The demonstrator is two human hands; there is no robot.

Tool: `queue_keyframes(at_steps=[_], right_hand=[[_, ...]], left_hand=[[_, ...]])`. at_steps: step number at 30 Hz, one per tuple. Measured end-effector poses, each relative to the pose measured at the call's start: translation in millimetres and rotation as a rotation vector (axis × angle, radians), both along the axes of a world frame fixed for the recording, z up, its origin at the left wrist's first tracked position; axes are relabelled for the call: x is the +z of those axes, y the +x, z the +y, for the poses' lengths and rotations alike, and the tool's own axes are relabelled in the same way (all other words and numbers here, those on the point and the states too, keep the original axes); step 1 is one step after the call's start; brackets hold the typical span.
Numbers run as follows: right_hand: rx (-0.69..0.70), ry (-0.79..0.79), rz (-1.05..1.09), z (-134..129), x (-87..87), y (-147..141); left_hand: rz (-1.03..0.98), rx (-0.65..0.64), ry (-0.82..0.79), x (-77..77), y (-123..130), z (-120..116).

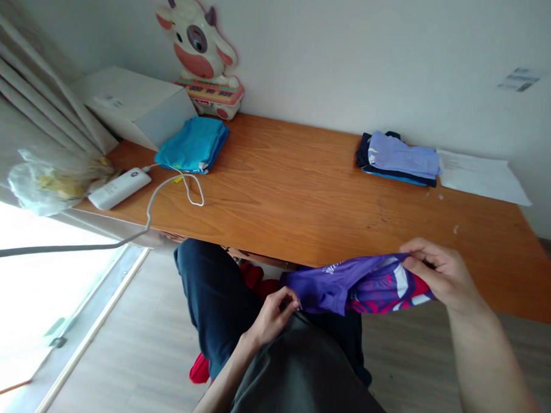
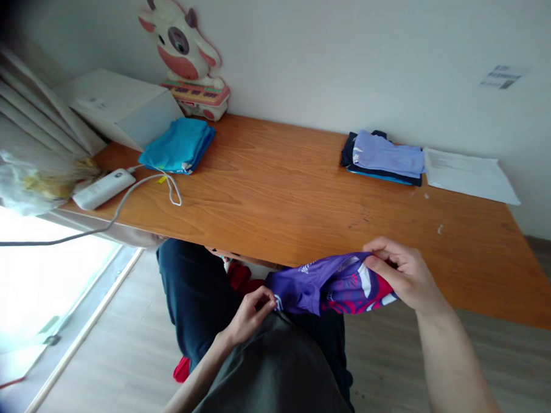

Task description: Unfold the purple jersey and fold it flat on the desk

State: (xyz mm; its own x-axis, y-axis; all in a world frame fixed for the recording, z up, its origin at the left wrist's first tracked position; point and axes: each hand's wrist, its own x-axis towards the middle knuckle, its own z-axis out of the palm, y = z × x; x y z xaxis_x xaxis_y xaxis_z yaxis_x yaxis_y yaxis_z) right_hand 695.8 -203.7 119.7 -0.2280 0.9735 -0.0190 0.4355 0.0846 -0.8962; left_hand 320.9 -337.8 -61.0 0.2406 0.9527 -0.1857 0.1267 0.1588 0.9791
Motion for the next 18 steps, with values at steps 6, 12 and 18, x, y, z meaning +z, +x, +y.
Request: queue_keyframes(at_steps=[6,12,18], right_hand=[[0.067,0.019,-0.021,-11.7,15.6,-7.9],[0.171,0.077,0.001,-23.1,34.0,-26.1],[0.170,0.147,0.053,-33.9,44.0,-32.5]], left_hand=[[0.077,0.021,0.102,4.2,2.5,-2.0],[0.195,-0.147,0.271,-8.8,29.2,-6.7],[0.184,-0.100,0.286,-23.1,62.8,-10.5]])
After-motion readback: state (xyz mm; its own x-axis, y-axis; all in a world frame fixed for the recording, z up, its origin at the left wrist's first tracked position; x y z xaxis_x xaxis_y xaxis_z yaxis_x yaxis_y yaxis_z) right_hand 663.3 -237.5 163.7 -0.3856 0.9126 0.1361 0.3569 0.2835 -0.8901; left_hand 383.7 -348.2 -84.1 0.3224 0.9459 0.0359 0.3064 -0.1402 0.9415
